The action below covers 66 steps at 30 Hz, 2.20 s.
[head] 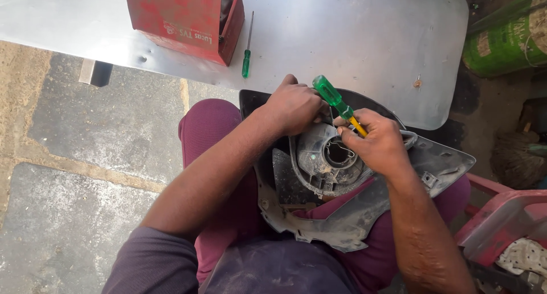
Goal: Dismantling and repairing a motorcycle headlight and fairing assembly using a screwdriver.
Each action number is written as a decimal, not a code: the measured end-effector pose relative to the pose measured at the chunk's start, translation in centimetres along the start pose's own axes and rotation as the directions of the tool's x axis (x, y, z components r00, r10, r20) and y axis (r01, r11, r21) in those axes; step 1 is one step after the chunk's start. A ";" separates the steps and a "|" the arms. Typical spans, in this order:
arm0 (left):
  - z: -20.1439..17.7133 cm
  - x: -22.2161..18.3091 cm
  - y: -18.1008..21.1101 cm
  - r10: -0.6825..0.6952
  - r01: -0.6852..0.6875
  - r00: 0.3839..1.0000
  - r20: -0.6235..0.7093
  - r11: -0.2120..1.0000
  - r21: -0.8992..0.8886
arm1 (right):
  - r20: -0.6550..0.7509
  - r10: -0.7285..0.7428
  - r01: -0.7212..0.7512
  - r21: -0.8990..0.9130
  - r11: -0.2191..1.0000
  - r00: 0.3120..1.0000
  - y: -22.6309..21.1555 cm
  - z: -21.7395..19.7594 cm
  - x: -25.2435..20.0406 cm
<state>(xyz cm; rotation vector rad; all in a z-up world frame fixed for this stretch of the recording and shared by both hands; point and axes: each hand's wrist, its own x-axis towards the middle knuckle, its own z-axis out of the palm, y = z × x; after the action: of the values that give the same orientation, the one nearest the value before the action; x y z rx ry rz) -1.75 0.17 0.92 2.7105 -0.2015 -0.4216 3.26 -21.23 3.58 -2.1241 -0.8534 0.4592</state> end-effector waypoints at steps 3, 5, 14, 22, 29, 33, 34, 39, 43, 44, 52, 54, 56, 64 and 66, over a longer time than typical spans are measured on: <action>1.0 -0.4 0.3 0.015 -0.014 0.994 -0.108 1.000 0.011 | 0.028 0.115 -0.118 0.187 0.975 0.993 1.5 0.4 -0.2; 1.7 -0.9 0.7 0.025 -0.022 0.986 -0.165 1.000 0.021 | 0.039 0.162 -0.166 0.287 0.944 0.986 2.2 0.3 -0.6; -0.1 -5.7 5.7 0.196 -0.247 0.913 -0.357 0.964 -0.101 | -0.103 0.212 -0.117 0.568 0.815 0.972 2.4 -2.0 -1.2; 0.6 -4.7 9.0 0.068 -0.038 0.958 -0.277 0.993 0.114 | -0.116 0.146 -0.063 0.533 0.844 0.982 2.8 -2.3 -1.7; 0.5 -3.9 12.1 -0.020 0.075 0.980 -0.196 0.957 0.279 | -0.130 0.162 -0.066 0.547 0.834 0.978 3.4 -3.1 -2.3; 0.9 -3.2 11.1 0.029 0.033 0.972 -0.234 0.965 0.259 | -0.139 0.140 -0.040 0.555 0.831 0.980 3.3 -3.6 -2.1; 1.0 -3.1 10.9 0.019 0.031 0.970 -0.244 0.979 0.200 | -0.138 0.131 -0.033 0.554 0.832 0.982 3.3 -3.7 -2.2; 1.8 -3.3 9.7 0.007 0.006 0.976 -0.219 0.998 0.057 | -0.125 0.124 -0.032 0.566 0.824 0.984 3.4 -3.7 -2.3; 1.0 -3.7 8.4 0.010 -0.049 0.993 -0.115 0.939 -0.342 | -0.084 0.165 -0.071 0.653 0.754 0.983 3.5 -3.6 -2.3; 1.2 -3.7 8.1 0.007 -0.048 0.993 -0.120 0.938 -0.342 | -0.082 0.161 -0.069 0.651 0.756 0.983 3.5 -3.6 -2.2; 2.8 -5.2 8.0 0.085 -0.102 0.994 -0.063 0.929 -0.356 | -0.005 0.224 -0.165 0.663 0.731 0.975 3.7 -2.0 -1.6; 3.6 -5.6 7.8 0.083 -0.108 0.992 -0.095 0.951 -0.290 | -0.003 0.228 -0.173 0.647 0.743 0.974 3.7 -1.7 -1.6; 4.2 -5.9 7.6 0.083 -0.110 0.989 -0.126 0.969 -0.223 | 0.000 0.233 -0.181 0.631 0.755 0.972 3.5 -1.7 -1.6; 5.6 -7.6 7.7 0.101 -0.094 0.995 0.012 0.957 -0.275 | 0.098 0.264 -0.260 0.667 0.698 0.960 3.4 -1.3 -1.9; 7.4 -8.2 8.0 0.146 -0.144 0.989 -0.010 0.963 -0.229 | 0.114 0.256 -0.264 0.673 0.691 0.960 3.4 -1.3 -1.9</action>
<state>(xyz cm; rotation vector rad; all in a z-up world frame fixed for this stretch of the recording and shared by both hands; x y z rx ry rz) -12.48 -8.09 -0.24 2.4493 -0.3303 -0.3861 4.11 -24.83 1.82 -1.5328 -0.2890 0.7974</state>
